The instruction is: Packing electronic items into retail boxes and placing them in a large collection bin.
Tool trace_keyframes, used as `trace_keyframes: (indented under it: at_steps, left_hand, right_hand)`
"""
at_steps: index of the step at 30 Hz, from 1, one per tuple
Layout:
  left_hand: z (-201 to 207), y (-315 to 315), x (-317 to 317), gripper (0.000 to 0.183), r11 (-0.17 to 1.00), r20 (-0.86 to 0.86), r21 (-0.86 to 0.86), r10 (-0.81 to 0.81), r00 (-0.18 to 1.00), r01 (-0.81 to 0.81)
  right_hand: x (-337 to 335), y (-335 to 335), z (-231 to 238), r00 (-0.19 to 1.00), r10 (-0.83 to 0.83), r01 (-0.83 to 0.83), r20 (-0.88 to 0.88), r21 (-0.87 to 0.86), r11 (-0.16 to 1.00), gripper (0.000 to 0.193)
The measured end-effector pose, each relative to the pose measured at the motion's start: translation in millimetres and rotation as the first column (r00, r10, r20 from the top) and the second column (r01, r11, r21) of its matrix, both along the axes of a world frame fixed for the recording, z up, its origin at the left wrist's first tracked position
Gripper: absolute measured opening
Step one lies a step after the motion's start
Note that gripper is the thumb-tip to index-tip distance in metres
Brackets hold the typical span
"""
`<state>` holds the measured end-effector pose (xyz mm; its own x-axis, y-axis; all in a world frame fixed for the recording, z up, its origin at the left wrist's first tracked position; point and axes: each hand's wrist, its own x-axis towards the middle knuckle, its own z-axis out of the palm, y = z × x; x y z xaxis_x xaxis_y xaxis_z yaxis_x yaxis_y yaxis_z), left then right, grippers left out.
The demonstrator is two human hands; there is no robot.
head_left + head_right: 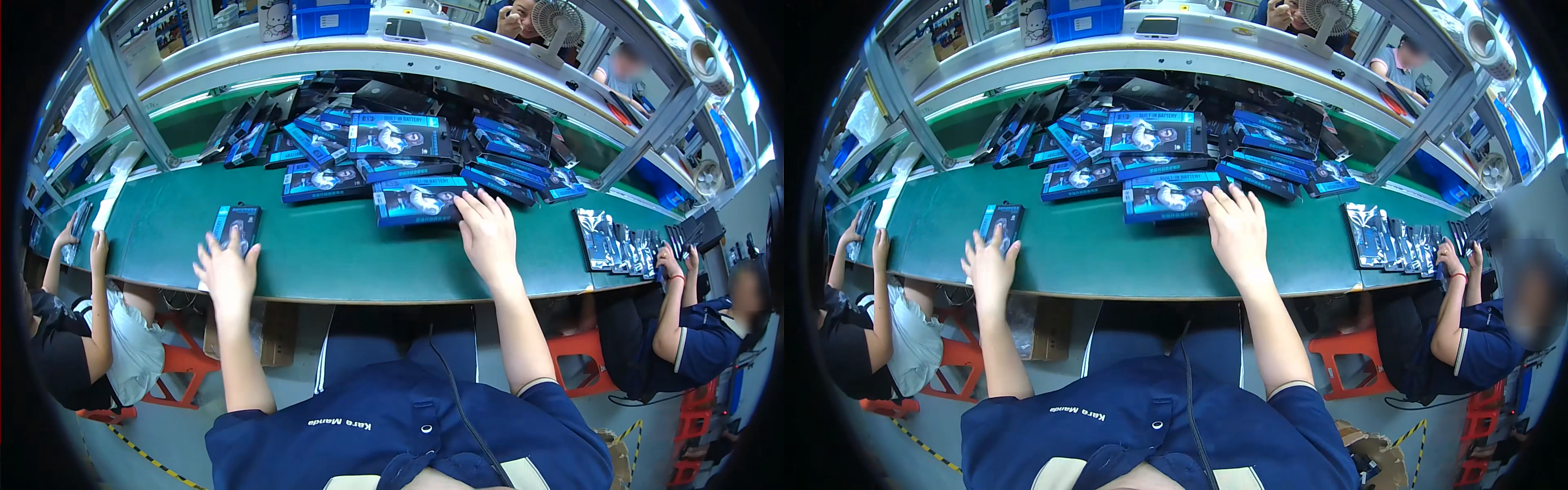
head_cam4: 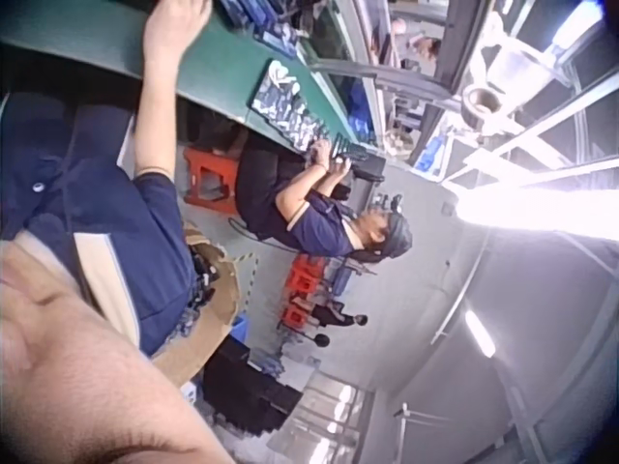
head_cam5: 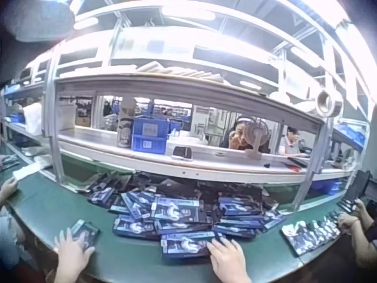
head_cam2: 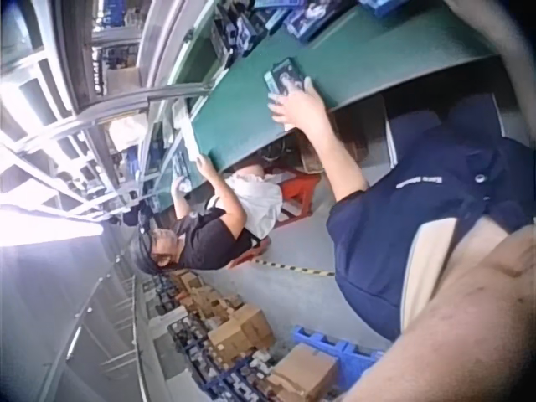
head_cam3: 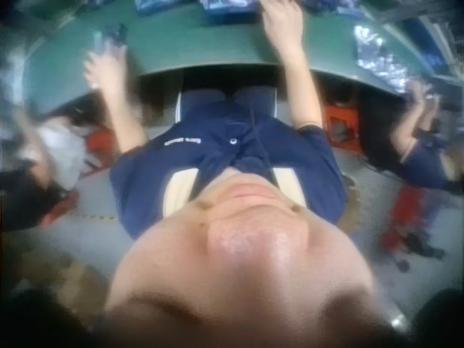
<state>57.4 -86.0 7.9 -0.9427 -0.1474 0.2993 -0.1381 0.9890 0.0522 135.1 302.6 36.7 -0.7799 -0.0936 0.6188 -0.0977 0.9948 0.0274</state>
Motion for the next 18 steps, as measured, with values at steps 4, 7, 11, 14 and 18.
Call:
trace_keyframes:
  at_steps: [4, 7, 11, 14, 18]
  left_hand:
    - [49, 113, 51, 0.078, 0.441, -0.417, 0.275, -0.746, 0.519, 0.854]
    - [29, 140, 90, 0.079, 0.352, -0.016, 0.105, -0.935, 0.355, 0.930]
    - [15, 151, 89, 0.052, 0.042, 0.022, -0.094, -0.999, 0.044, 0.995]
    - [47, 168, 66, 0.043, 0.061, -0.163, 0.032, -0.984, 0.066, 0.998]
    - [85, 167, 22, 0.048, 0.198, 0.009, 0.314, -0.979, 0.206, 0.928]
  right_hand:
    - [31, -11, -6, 0.914, 0.381, -0.368, -0.136, 0.109, 0.923, 0.029]
    - [54, 11, -9, 0.899, 0.436, -0.437, -0.037, -0.034, 0.899, 0.038]
    - [63, 181, -31, 0.834, -0.469, 0.444, -0.290, -0.150, 0.883, 0.041]
    - [111, 244, -55, 0.650, -0.748, 0.760, 0.133, -0.143, 0.634, 0.043]
    - [139, 222, -67, 0.534, -0.840, 0.788, -0.098, -0.302, 0.537, 0.035]
